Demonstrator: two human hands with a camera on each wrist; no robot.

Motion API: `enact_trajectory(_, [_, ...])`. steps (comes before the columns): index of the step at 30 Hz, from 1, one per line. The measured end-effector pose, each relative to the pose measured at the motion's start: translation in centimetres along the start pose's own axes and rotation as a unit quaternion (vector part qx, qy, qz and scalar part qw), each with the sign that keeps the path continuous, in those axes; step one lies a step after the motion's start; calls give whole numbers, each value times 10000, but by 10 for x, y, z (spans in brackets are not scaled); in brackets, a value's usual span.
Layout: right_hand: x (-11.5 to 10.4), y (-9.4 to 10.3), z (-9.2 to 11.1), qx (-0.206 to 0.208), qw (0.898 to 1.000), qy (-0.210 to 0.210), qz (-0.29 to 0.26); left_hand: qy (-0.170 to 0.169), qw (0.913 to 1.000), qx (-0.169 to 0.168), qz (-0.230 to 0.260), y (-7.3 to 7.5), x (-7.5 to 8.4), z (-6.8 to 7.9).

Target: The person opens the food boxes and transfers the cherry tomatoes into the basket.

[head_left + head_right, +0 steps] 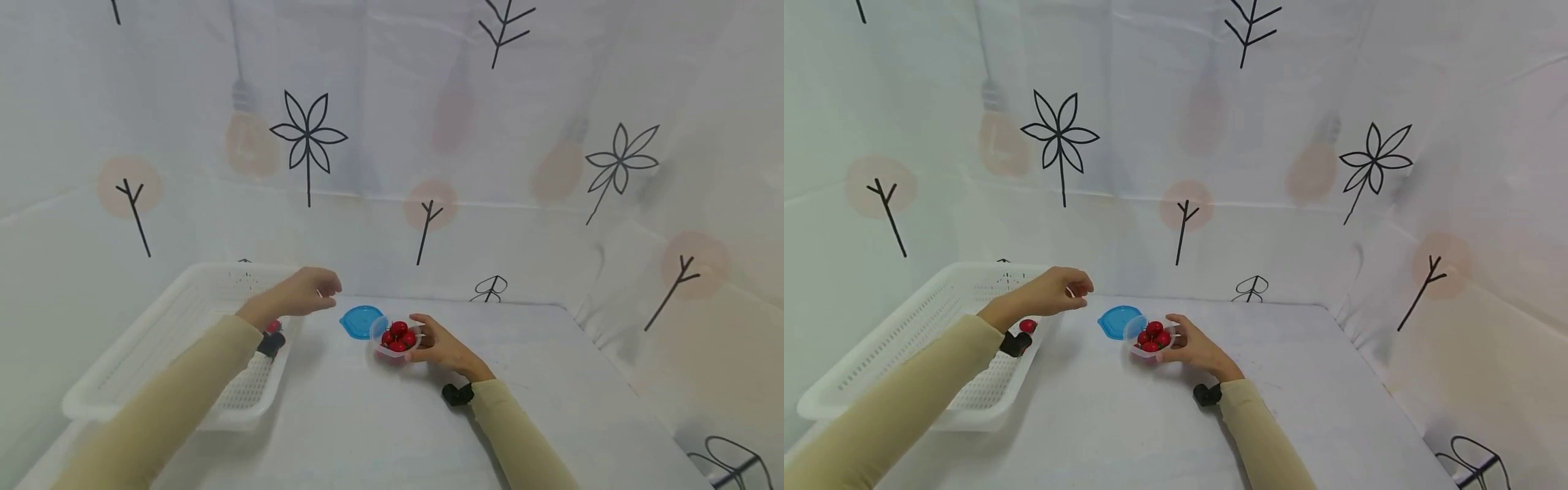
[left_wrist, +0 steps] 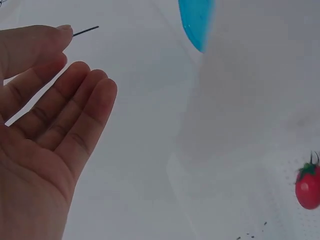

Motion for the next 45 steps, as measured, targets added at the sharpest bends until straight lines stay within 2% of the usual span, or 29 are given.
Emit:
enact_trajectory(5, [-1,1,0,-5,10000,-23,0,-150,9997,-191,42,-12,22,-21])
enact_trajectory(10, [1,0,-1,-33,10000,-40,-40,-251,9985,-466,104,-34,38,-38])
enact_trajectory(16, [2,-3,-3,-190,9997,57,-130,-226,9959,-794,368,-62,45,-50])
enact_trajectory(21, [2,-2,-2,-137,9998,91,-67,-177,9938,-933,575,-78,49,-57])
enact_trajectory(33, [2,-2,-2,-370,9992,144,53,-128,9867,-1463,703,-108,53,-62])
enact_trajectory(45, [1,-1,2,-344,9991,263,-19,41,9800,-1759,927,-123,52,-61])
Point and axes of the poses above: each hand's wrist, its own z-axis away from the middle knuckle, its own y-axis out of the back of the hand, x = y × z, the point moved 8 cm from there along -z, towards the middle knuckle, and after that the axes turned 14 degrees about -y, right-handed, at the moved point
